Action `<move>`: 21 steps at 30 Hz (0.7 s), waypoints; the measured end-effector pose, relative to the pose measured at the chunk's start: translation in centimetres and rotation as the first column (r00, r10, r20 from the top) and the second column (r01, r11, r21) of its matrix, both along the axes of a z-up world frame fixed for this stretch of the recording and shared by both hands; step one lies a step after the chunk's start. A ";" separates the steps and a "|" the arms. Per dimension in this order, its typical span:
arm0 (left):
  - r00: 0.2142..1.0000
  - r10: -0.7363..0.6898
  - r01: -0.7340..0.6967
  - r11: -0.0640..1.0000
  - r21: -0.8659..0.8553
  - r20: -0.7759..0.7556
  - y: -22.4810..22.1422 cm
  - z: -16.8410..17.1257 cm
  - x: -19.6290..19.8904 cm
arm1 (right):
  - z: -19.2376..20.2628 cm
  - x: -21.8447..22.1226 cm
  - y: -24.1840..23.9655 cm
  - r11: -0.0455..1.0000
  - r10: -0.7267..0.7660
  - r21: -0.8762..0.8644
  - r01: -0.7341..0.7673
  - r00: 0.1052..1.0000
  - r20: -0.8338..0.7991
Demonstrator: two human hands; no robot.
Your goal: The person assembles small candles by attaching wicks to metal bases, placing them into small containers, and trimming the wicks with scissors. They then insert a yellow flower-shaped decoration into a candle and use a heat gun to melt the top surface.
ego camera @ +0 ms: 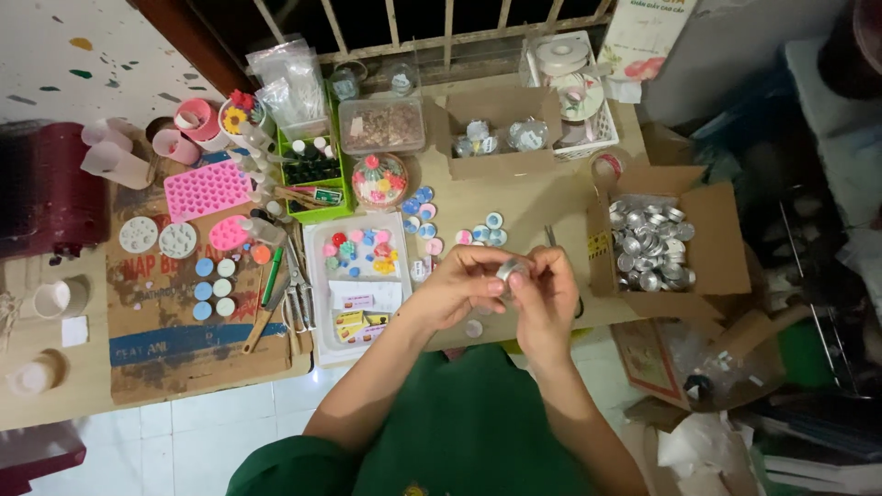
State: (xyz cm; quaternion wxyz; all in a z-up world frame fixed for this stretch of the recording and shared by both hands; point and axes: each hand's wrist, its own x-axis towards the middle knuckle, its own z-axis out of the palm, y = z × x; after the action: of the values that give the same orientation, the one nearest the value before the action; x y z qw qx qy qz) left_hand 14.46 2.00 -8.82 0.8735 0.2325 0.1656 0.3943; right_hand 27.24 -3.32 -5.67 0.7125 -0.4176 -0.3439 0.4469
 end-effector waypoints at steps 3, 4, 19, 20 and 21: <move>1.000 -0.008 0.008 1.000 -0.011 0.023 0.2 -1.2 -0.5 | 1.0 -0.5 0.3 0.998 0.061 -0.014 -0.062 0.996 -0.063; 1.000 -0.009 0.009 1.000 -0.009 0.023 0.3 -1.8 -0.4 | 0.9 0.0 0.3 0.998 0.060 -0.012 -0.061 0.996 -0.063; 0.973 0.105 -0.093 0.993 0.068 -0.206 2.4 -7.4 -0.1 | -3.6 5.1 -0.3 0.969 0.096 -0.219 -0.112 0.992 -0.084; 0.867 0.200 -0.076 0.958 0.275 -0.457 3.0 -11.4 0.1 | -2.8 5.5 -1.0 0.946 0.023 -0.323 -0.037 0.999 -0.046; 0.693 0.324 0.006 0.891 0.455 -0.644 3.5 -15.4 0.4 | -2.0 5.9 -1.7 0.904 -0.047 -0.425 0.043 0.999 0.002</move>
State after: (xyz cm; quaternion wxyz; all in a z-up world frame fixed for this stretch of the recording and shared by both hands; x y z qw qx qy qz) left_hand 14.89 5.47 -24.21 0.6328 0.5325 0.4166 0.3775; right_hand 33.17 -5.04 -7.71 0.6161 -0.5686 -0.2256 0.4963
